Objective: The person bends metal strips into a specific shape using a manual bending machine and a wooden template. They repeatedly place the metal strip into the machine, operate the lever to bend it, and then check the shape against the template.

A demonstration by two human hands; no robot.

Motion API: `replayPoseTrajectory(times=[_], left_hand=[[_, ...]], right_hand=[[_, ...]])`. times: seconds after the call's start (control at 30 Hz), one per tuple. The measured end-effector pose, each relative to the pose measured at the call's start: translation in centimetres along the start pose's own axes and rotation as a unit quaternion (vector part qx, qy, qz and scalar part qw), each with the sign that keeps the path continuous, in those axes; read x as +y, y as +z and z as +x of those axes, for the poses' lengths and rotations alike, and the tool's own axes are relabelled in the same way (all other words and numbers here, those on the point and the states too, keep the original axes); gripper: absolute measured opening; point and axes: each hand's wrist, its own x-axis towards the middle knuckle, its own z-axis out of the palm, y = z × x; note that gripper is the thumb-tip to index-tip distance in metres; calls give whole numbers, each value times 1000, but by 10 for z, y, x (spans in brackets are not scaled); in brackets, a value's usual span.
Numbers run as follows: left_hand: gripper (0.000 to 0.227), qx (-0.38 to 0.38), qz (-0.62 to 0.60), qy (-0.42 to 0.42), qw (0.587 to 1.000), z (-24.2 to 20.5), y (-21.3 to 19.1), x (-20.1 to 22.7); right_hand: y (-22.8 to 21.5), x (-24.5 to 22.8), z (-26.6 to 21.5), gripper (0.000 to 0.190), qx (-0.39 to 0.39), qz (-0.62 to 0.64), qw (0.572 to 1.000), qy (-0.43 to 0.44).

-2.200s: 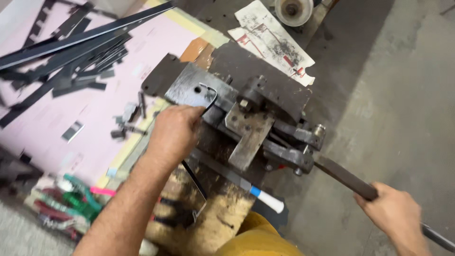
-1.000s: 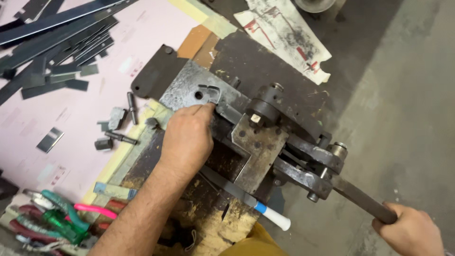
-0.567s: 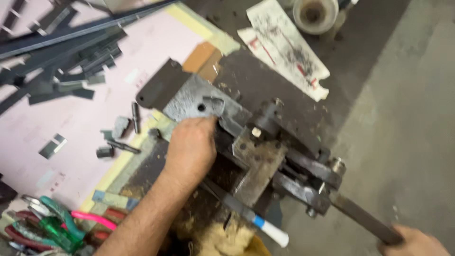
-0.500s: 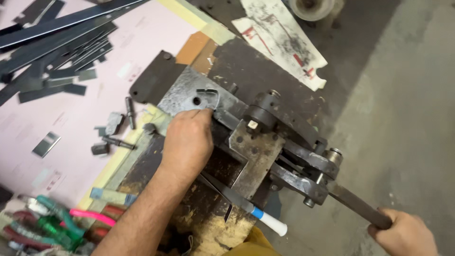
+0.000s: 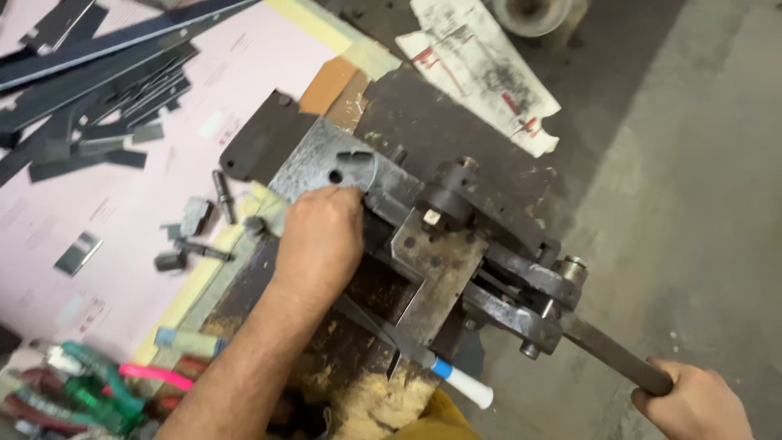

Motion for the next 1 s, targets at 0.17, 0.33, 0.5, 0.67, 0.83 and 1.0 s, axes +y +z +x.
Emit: replayPoseTrajectory(times=[0.17, 0.33, 0.5, 0.67, 0.83, 1.0], left_hand=[[10, -7, -13, -1, 1000, 1, -13, -3], [26, -13, -23, 13, 1000, 5, -17, 1], [28, -32, -35, 20, 999, -4, -25, 2], [37, -63, -27, 27, 997, 9, -33, -7], [40, -118, 5, 39, 992, 11, -32, -16], [45, -142, 40, 45, 988, 10, -39, -12]], right_hand=[[-27, -27, -8, 34, -27, -22, 998, -47], [-31, -37, -41, 33, 2, -53, 998, 44], [-50, -49, -79, 27, 21, 34, 999, -5], [-74, -71, -92, 21, 56, 61, 996, -19], [-57, -61, -82, 21, 63, 75, 995, -28], [-51, -58, -86, 27, 81, 81, 992, -52]])
